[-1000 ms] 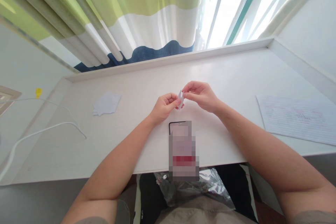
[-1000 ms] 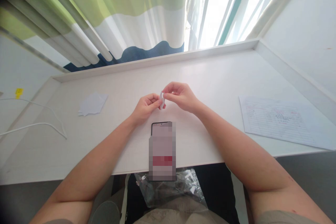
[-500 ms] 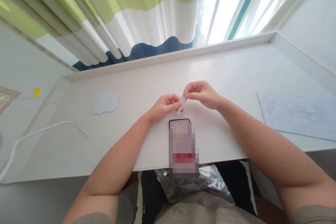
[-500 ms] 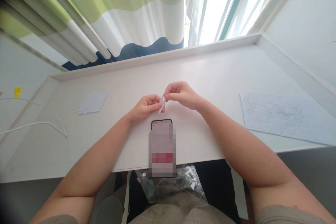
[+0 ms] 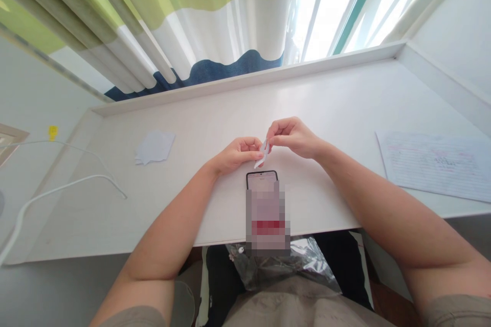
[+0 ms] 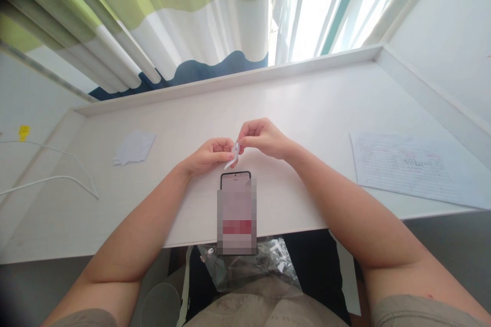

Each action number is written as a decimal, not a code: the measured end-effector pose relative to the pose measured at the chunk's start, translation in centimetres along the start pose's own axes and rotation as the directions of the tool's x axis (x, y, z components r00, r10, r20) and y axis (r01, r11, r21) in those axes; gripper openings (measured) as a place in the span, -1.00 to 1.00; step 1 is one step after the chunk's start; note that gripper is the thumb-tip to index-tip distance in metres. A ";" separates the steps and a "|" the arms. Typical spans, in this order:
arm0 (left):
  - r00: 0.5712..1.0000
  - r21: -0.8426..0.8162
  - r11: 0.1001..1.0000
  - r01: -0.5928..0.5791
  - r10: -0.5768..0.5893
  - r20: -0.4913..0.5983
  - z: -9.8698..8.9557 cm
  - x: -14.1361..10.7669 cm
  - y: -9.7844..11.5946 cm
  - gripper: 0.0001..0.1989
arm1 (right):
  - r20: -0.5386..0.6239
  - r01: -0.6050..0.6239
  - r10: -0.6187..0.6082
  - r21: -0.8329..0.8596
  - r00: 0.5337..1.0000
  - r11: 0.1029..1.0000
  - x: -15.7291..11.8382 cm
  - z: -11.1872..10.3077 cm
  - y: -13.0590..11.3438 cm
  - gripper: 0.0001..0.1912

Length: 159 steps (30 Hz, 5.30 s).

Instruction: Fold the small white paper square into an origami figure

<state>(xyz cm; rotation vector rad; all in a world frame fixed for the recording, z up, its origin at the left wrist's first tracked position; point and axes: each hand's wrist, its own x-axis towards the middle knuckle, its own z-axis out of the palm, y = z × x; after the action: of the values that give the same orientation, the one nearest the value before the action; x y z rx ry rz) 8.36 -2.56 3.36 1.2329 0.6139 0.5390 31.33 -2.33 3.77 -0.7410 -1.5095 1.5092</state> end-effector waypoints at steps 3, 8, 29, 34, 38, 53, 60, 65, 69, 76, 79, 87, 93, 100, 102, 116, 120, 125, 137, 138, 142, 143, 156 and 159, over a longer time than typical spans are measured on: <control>0.998 -0.035 0.999 -0.019 0.017 -0.064 0.1 0.2 -0.3 -0.61 | -0.099 0.063 -0.067 -0.043 0.993 0.997 0.2 0.3 0.2 -0.90; 0.992 -0.043 0.997 -0.067 0.061 -0.114 0.4 0.5 -0.7 -0.62 | -0.163 0.124 -0.137 -0.087 0.977 0.988 0.2 0.6 0.2 -0.93; 0.845 0.445 0.860 -0.249 0.418 -0.335 1.4 0.6 -1.4 -0.74 | -0.165 0.198 -0.302 -0.457 0.939 0.867 -0.3 0.6 0.0 -0.91; 0.834 0.476 0.841 -0.255 0.441 -0.333 1.6 0.6 -1.3 -0.77 | -0.167 0.208 -0.307 -0.439 0.937 0.874 -0.2 0.5 0.2 -0.89; 0.829 0.519 0.820 -0.241 0.453 -0.329 1.7 0.5 -1.3 -0.76 | -0.203 0.161 -0.270 -0.434 0.941 0.887 -0.1 0.4 0.5 -0.85; 0.798 0.591 0.777 -0.217 0.489 -0.351 1.6 0.4 -1.2 -0.81 | -0.216 0.160 -0.221 -0.267 0.951 0.950 0.0 1.0 0.5 -0.78; 0.807 0.607 0.767 -0.209 0.485 -0.336 1.7 0.3 -1.1 -0.78 | -0.219 0.194 -0.263 -0.294 0.940 0.936 -0.1 1.0 0.3 -0.83; 0.805 0.653 0.731 -0.196 0.500 -0.318 1.6 0.3 -1.3 -0.80 | -0.227 0.178 -0.273 -0.364 0.935 0.914 0.1 0.8 0.6 -0.83; 0.802 0.684 0.703 -0.197 0.516 -0.299 1.3 0.4 -1.6 -0.81 | -0.222 0.183 -0.289 -0.400 0.931 0.898 0.2 0.6 0.6 -0.87; 0.808 0.710 0.679 -0.188 0.518 -0.282 1.1 0.5 -1.8 -0.84 | -0.201 0.170 -0.270 -0.411 0.942 0.896 0.1 0.4 0.3 -0.90; 0.811 0.711 0.679 -0.183 0.513 -0.281 1.2 0.5 -1.8 -0.85 | -0.194 0.187 -0.284 -0.406 0.939 0.895 0.1 0.3 0.4 -0.88; 0.835 0.662 0.721 -0.205 0.482 -0.266 1.5 0.3 -1.6 -0.89 | -0.175 0.155 -0.244 -0.410 0.954 0.899 0.2 0.0 0.4 -0.89; 0.837 0.587 0.777 -0.227 0.463 -0.290 1.7 0.4 -1.6 -0.82 | -0.126 0.144 -0.204 -0.374 0.971 0.916 0.0 0.0 -0.1 -0.84; 0.834 0.504 0.824 -0.260 0.454 -0.313 1.5 0.7 -1.9 -0.81 | -0.166 0.195 -0.251 -0.293 0.954 0.936 0.0 0.2 -0.3 -0.85; 0.833 0.487 0.833 -0.263 0.450 -0.321 1.6 0.8 -1.9 -0.80 | -0.169 0.193 -0.246 -0.281 0.954 0.940 0.0 0.2 -0.5 -0.82; 0.826 0.433 0.882 -0.186 0.379 -0.418 1.8 0.8 -1.9 -0.78 | -0.313 0.213 -0.276 -0.222 0.909 0.952 0.8 -0.3 1.5 -0.86; 0.827 0.442 0.876 -0.192 0.387 -0.408 1.5 0.9 -2.0 -0.82 | -0.225 0.187 -0.289 -0.386 0.931 0.904 0.6 -0.4 1.7 -0.89; 0.843 0.433 0.881 -0.193 0.374 -0.387 1.4 0.7 -2.0 -0.83 | -0.065 0.288 -0.401 -0.593 0.914 0.752 0.2 -0.7 1.3 -0.88; 0.869 0.484 0.861 -0.156 0.352 -0.347 1.3 0.3 -1.7 -0.83 | 0.052 0.330 -0.413 -0.695 0.909 0.639 0.1 -1.7 1.1 -0.85; 0.872 0.481 0.862 -0.160 0.352 -0.341 1.3 0.3 -1.7 -0.83 | 0.057 0.337 -0.420 -0.698 0.906 0.632 0.1 -1.7 1.1 -0.84; 0.873 0.469 0.866 -0.173 0.355 -0.334 1.2 0.3 -1.8 -0.83 | 0.075 0.358 -0.443 -0.715 0.893 0.600 0.1 -1.5 1.2 -0.82; 0.871 0.466 0.867 -0.174 0.356 -0.338 1.2 0.4 -1.8 -0.83 | 0.075 0.355 -0.443 -0.723 0.893 0.592 0.1 -1.4 1.2 -0.83; 0.867 0.400 0.894 -0.200 0.352 -0.353 1.3 0.6 -1.8 -0.80 | 0.102 0.362 -0.482 -0.796 0.870 0.484 -0.1 -1.0 0.9 -0.84; 0.865 0.394 0.896 -0.206 0.355 -0.355 1.4 0.6 -1.8 -0.77 | 0.096 0.349 -0.484 -0.813 0.870 0.467 -0.1 -0.9 0.9 -0.85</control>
<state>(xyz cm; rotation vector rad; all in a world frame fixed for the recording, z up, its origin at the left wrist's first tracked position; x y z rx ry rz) 9.82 -3.55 1.81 1.5688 0.9237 0.9972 32.03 -1.88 2.75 -0.8635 -2.0818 0.2863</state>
